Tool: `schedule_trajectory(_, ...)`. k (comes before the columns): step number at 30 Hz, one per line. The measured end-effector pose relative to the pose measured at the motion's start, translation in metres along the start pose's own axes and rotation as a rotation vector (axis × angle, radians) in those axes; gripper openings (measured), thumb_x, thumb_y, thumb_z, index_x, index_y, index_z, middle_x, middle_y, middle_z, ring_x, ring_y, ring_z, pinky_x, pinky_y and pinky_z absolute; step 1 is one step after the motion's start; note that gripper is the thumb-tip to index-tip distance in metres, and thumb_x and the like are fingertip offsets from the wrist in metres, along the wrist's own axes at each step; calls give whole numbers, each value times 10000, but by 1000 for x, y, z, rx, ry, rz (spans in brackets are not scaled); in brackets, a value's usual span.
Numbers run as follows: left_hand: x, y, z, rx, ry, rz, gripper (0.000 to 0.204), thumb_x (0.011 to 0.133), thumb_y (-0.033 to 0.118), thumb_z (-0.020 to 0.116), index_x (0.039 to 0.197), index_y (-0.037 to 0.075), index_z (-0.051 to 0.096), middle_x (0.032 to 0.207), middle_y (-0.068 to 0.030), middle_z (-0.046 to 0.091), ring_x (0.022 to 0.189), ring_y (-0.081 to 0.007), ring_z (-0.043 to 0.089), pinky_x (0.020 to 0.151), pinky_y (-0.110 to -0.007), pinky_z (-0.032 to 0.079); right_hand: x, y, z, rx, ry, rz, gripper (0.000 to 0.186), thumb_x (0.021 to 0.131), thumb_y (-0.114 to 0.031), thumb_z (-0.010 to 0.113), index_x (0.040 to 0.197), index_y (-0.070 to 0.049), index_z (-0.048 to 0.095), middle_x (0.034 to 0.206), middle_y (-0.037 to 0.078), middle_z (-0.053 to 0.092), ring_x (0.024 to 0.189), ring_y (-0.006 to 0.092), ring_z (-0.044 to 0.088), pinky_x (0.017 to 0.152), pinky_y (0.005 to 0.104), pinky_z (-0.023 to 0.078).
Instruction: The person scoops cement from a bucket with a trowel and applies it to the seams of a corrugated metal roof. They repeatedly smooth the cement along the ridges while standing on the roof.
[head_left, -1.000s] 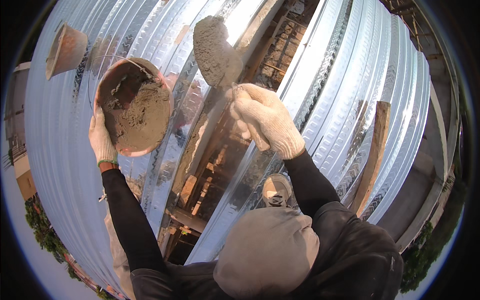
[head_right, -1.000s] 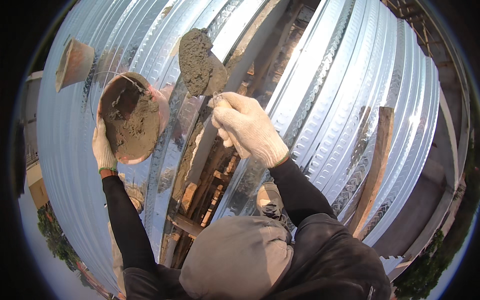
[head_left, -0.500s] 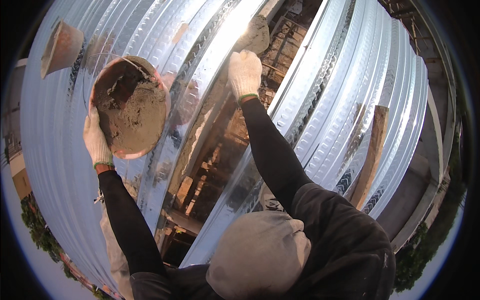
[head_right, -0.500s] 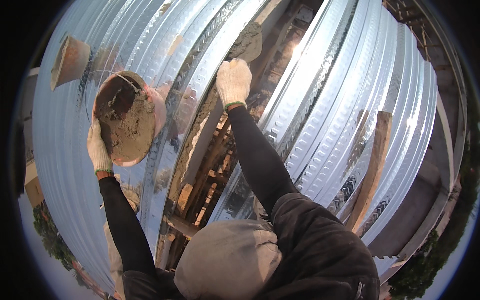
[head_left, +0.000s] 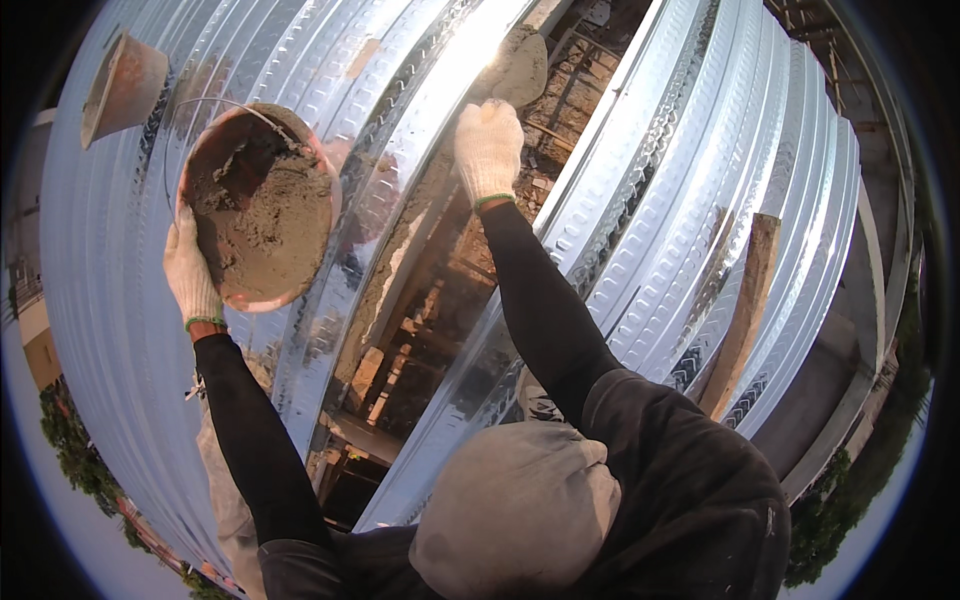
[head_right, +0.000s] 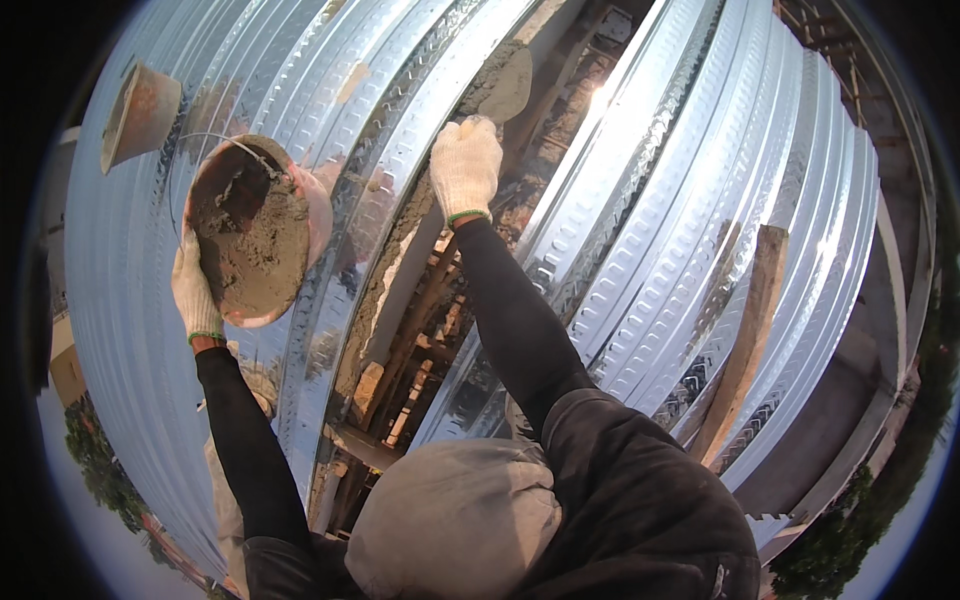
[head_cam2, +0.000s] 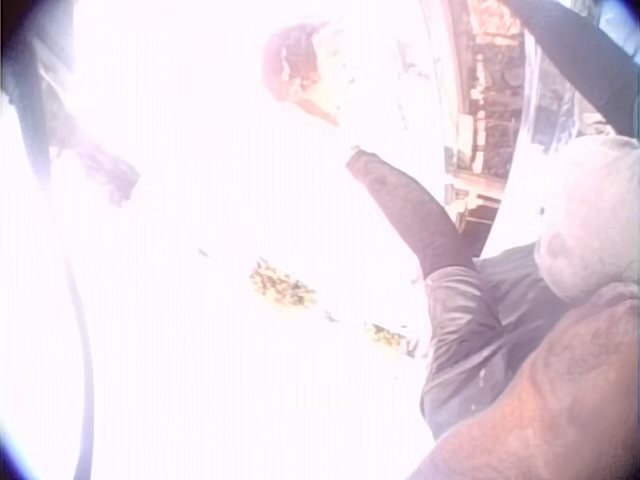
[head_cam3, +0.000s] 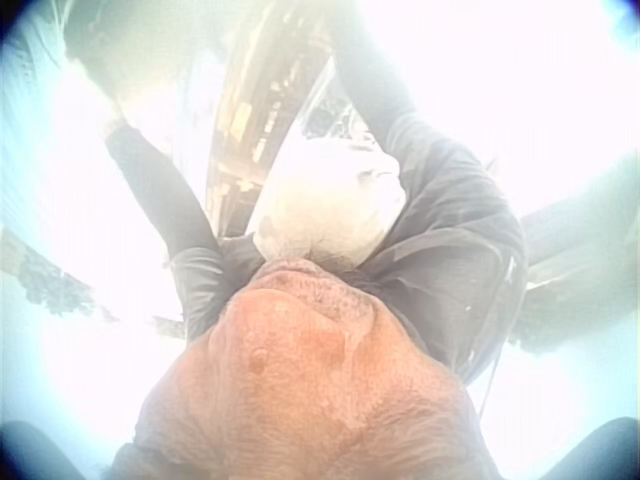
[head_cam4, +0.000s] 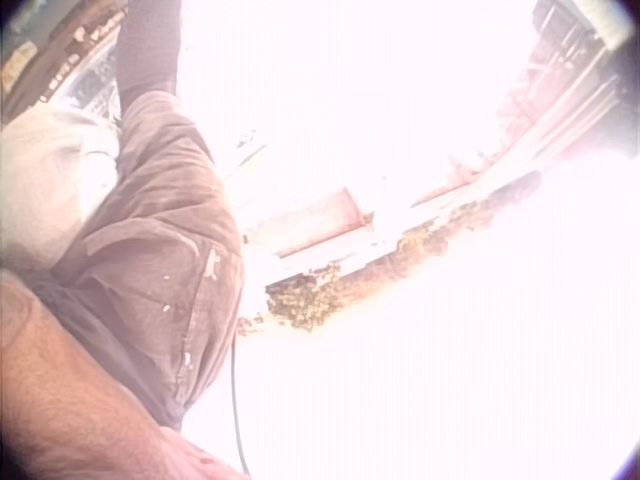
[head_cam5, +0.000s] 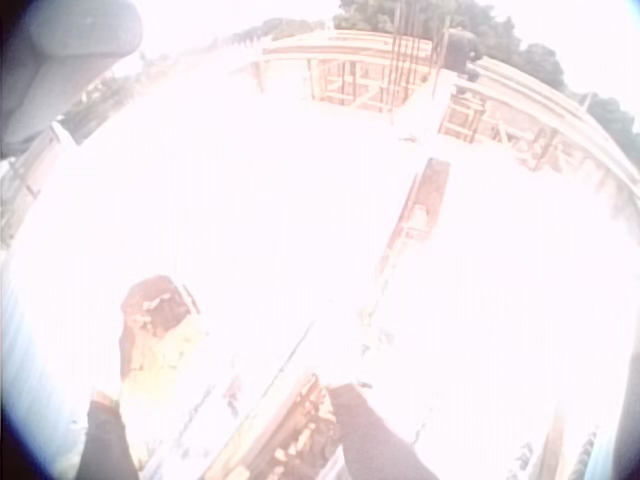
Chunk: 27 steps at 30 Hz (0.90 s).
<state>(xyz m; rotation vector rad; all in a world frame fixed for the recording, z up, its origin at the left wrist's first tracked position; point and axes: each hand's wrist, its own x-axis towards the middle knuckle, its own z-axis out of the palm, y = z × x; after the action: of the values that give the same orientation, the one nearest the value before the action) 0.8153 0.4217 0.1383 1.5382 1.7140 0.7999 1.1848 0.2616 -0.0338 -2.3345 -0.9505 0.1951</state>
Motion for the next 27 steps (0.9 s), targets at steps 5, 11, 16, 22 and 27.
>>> schedule_trajectory(5, 7, -10, -8, 1, -7, 36, 640, 1118, 584, 690, 1299, -24, 768, 1162, -49, 758, 1032, -135, 677, 934, -325, 556, 5, -9, -7, 2, -63, -38, 378, 629, -100, 981, 924, -26, 758, 967, 194, 754, 1015, 362, 748, 862, 467, 634)
schedule_trajectory(11, 4, -6, 3, -62, -21, 11, 637, 1123, 572, 688, 1312, -33, 765, 1169, -44, 758, 1034, -132, 675, 930, -320, 553, 11, 12, 5, 230, -10, 57, 310, 702, -112, 954, 935, -35, 764, 983, 207, 759, 1021, 389, 748, 869, 456, 634)
schedule_trajectory(16, 11, -14, -10, 6, -22, -3, 655, 1117, 569, 701, 1329, -48, 759, 1177, -45, 764, 1040, -132, 679, 932, -318, 552, 7, 0, -18, -212, -94, -288, 141, 885, -154, 801, 899, -25, 745, 995, 199, 759, 999, 406, 746, 859, 477, 636)
schedule_trajectory(22, 13, -15, -9, 48, -44, 29, 624, 1114, 568, 705, 1287, -28, 769, 1128, -24, 747, 998, -113, 659, 898, -304, 546, 28, 22, -27, -281, 128, -141, 173, 945, -147, 718, 910, -1, 806, 964, 194, 801, 1010, 371, 782, 857, 466, 641)
schedule_trajectory(27, 3, -3, 1, -41, -19, 14, 625, 1116, 572, 700, 1281, -27, 769, 1157, -32, 748, 1014, -113, 662, 902, -310, 550, 51, 10, -23, -418, -52, -214, 194, 949, -119, 694, 920, -15, 855, 984, 207, 826, 973, 375, 805, 849, 488, 643)
